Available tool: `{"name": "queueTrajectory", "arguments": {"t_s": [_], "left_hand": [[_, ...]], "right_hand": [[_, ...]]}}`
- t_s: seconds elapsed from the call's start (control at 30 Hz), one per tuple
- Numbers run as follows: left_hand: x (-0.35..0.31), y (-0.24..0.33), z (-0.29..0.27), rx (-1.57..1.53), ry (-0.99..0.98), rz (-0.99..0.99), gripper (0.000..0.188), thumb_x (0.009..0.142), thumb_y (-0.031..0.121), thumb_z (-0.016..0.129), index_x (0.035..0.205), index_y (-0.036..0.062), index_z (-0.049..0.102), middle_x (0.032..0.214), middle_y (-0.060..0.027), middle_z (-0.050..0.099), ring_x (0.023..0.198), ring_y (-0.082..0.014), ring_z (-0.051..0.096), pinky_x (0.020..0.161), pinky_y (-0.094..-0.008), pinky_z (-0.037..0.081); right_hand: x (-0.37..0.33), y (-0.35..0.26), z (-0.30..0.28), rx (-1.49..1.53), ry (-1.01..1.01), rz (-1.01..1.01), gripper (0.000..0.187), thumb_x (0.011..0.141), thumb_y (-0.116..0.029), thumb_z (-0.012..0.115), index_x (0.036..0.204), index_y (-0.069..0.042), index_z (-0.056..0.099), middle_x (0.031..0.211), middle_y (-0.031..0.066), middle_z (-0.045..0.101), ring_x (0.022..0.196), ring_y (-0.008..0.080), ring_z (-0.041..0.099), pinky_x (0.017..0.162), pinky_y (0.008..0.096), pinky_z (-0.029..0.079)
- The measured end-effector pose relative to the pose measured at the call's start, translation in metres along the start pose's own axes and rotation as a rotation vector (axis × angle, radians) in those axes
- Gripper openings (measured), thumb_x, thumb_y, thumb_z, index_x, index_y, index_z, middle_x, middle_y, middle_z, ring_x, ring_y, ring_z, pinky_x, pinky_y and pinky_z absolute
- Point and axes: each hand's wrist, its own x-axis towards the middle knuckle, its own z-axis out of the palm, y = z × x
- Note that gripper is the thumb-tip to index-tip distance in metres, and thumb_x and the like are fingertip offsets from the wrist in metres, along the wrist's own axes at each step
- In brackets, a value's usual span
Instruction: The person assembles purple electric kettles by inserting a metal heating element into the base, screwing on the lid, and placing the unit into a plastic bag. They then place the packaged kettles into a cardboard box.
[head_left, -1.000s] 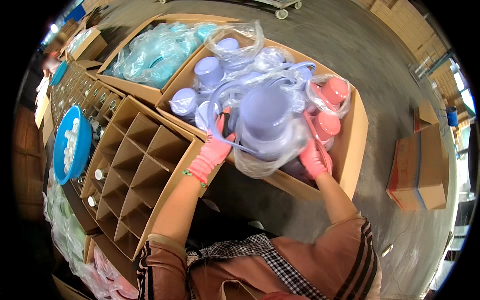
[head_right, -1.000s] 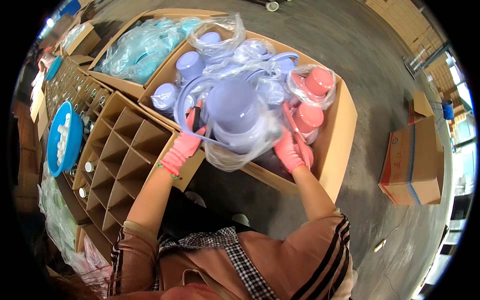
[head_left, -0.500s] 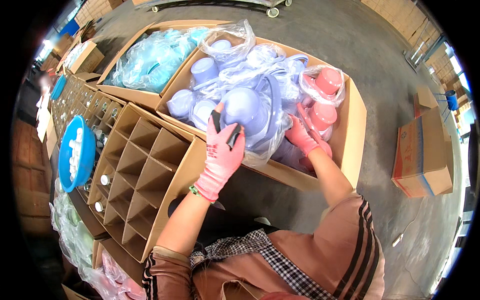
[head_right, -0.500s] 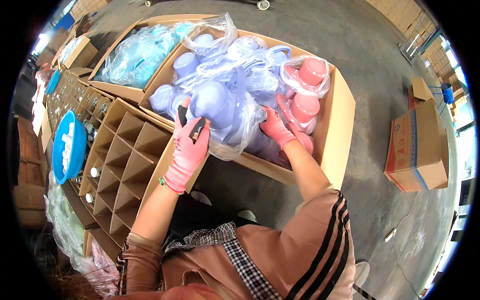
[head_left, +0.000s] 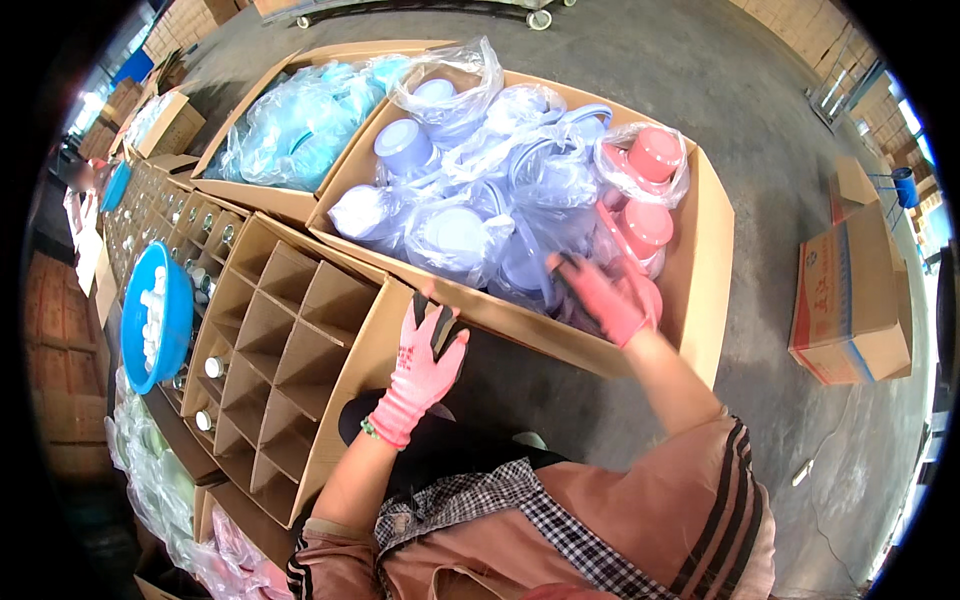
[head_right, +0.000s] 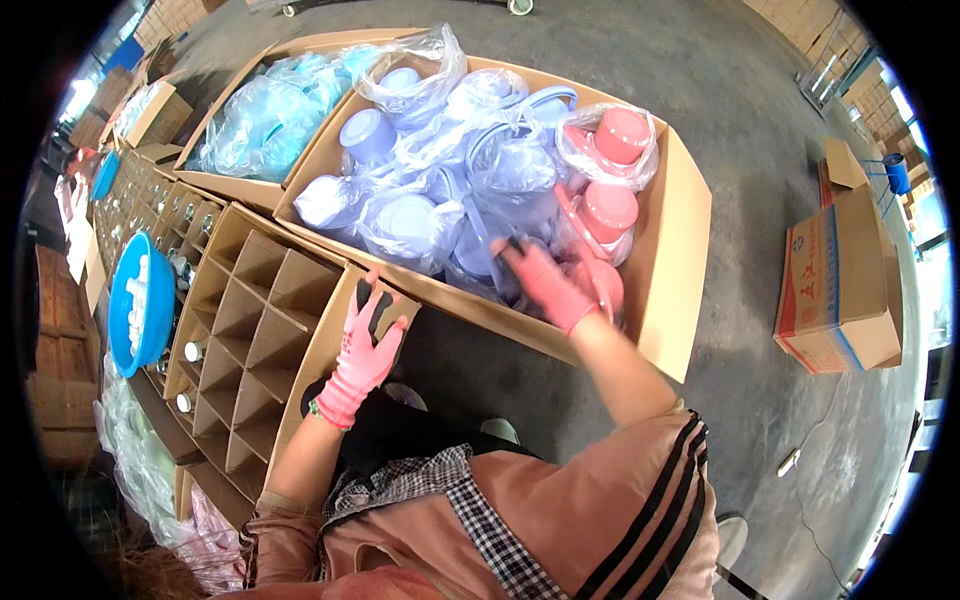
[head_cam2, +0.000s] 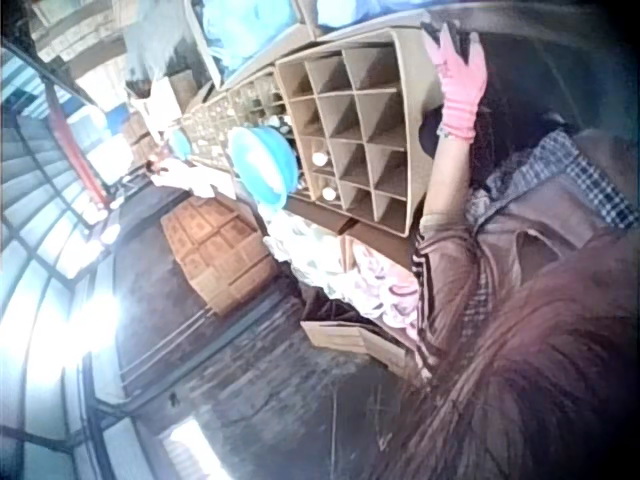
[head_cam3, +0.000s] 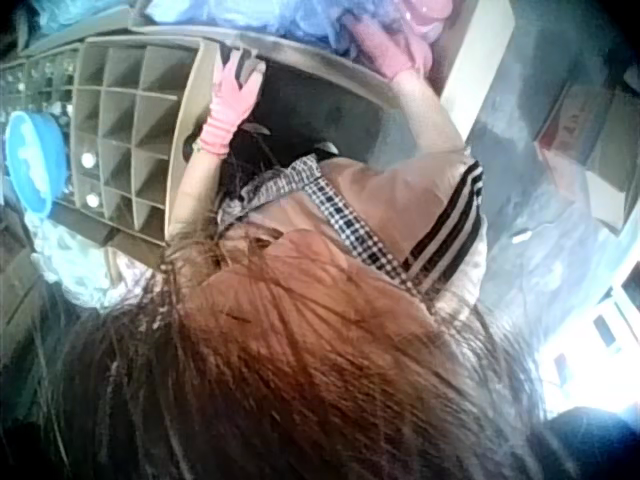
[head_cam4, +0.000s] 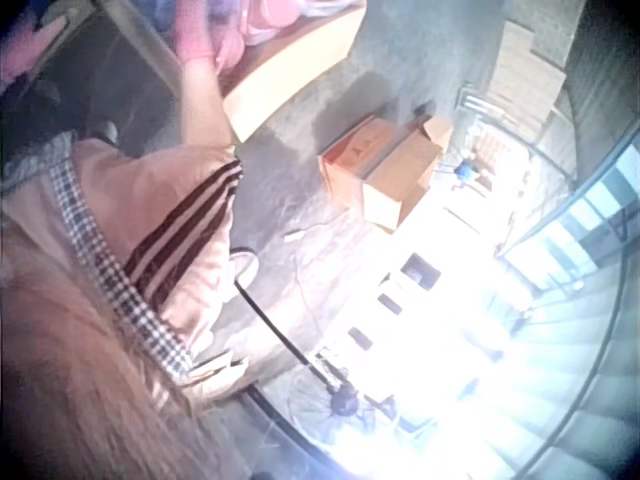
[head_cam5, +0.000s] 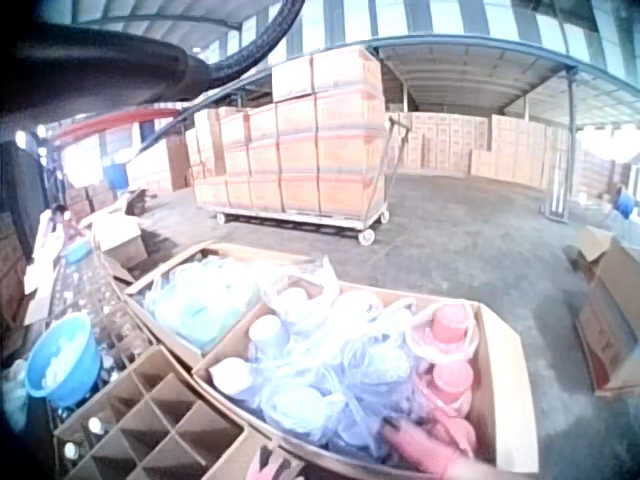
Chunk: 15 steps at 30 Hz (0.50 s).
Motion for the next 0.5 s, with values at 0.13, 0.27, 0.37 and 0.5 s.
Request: {"name": "queueTrajectory", "arguments": {"t_s": [0.13,0.27,0.37,0.5], "left_hand": [[-0.018,0.009,-0.026,0.019,-0.044,0.006,0.03,0.07,0.002,0.056,0.1,-0.0026,0.052,0.125,-0.0203,0.037,0.117,-0.0345,0.035,0.096,-0.0371,0.03],[-0.065,0.008,-0.078,0.054,0.039,-0.077,0.031,0.068,0.005,0.06,0.098,-0.0018,0.052,0.122,-0.0228,0.038,0.113,-0.0362,0.038,0.093,-0.0372,0.033],[-0.124,-0.012,-0.11,0.128,0.187,-0.193,0.031,0.069,0.001,0.056,0.099,-0.004,0.051,0.123,-0.0218,0.039,0.113,-0.0341,0.039,0.094,-0.0361,0.032],[-0.21,-0.044,-0.121,0.048,0.376,-0.431,0.034,0.071,-0.005,0.05,0.105,-0.0031,0.048,0.122,-0.0165,0.041,0.107,-0.0284,0.045,0.091,-0.034,0.035]], "right_hand": [[-0.006,0.028,0.049,-0.901,-0.072,-0.609,0.066,0.075,-0.046,0.054,0.116,0.004,0.038,0.113,0.0331,0.038,0.101,0.0454,0.043,0.089,0.0422,0.036],[0.077,-0.019,0.002,-0.555,0.322,-0.413,0.066,0.071,-0.045,0.059,0.12,-0.005,0.04,0.12,0.022,0.04,0.107,0.0405,0.041,0.09,0.0454,0.034],[0.145,0.007,-0.007,-1.214,0.507,-0.695,0.058,0.071,-0.041,0.059,0.118,-0.01,0.044,0.117,0.0196,0.043,0.103,0.0378,0.045,0.088,0.0477,0.035],[0.176,0.031,-0.009,-1.401,0.229,-0.447,0.045,0.074,-0.033,0.057,0.11,-0.007,0.05,0.108,0.0177,0.052,0.104,0.0373,0.045,0.087,0.0465,0.035]]}}
